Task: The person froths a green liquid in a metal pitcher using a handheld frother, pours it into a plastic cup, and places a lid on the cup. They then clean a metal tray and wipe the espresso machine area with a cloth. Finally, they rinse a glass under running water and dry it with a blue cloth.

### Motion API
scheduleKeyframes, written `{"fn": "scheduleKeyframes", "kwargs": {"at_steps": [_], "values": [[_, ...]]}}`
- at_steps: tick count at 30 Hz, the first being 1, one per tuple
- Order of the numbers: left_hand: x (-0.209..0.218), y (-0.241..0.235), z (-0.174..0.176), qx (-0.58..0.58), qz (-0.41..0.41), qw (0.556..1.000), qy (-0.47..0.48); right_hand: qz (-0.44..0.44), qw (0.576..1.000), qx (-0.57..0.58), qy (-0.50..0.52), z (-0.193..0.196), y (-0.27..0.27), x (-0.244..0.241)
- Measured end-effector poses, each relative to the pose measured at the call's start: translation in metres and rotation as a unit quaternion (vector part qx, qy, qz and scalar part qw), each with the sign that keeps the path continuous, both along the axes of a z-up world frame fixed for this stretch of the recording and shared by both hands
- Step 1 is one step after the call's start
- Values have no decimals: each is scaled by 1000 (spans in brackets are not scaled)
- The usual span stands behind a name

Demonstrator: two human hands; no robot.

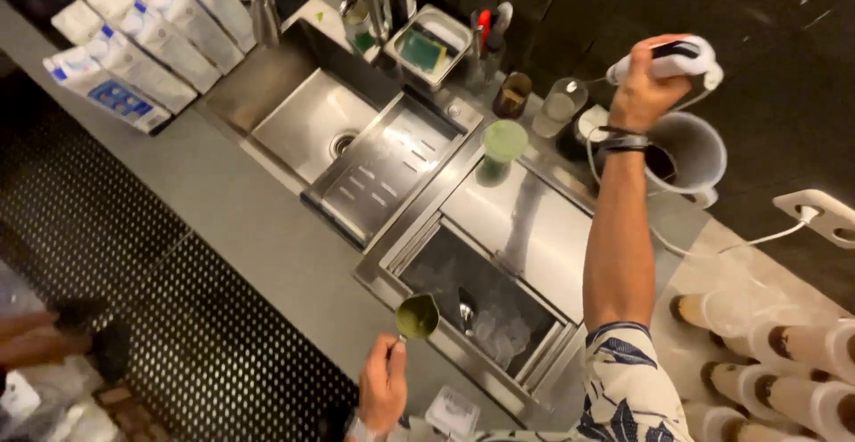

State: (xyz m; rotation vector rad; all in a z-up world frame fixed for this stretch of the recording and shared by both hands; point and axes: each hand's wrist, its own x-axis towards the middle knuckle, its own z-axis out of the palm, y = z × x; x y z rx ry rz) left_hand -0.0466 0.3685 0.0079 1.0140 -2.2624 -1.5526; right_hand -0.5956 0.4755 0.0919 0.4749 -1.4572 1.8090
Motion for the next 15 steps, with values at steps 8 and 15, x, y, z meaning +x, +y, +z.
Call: {"fn": "scheduleKeyframes", "kwargs": {"at_steps": [8,15], "values": [[29,-10,-17,-84,-10,985,153,193,981,-6,-15,71,63,223],[60,-11,-43,-126,-14,977,171,406,912,57,5,78,15,416]]}}
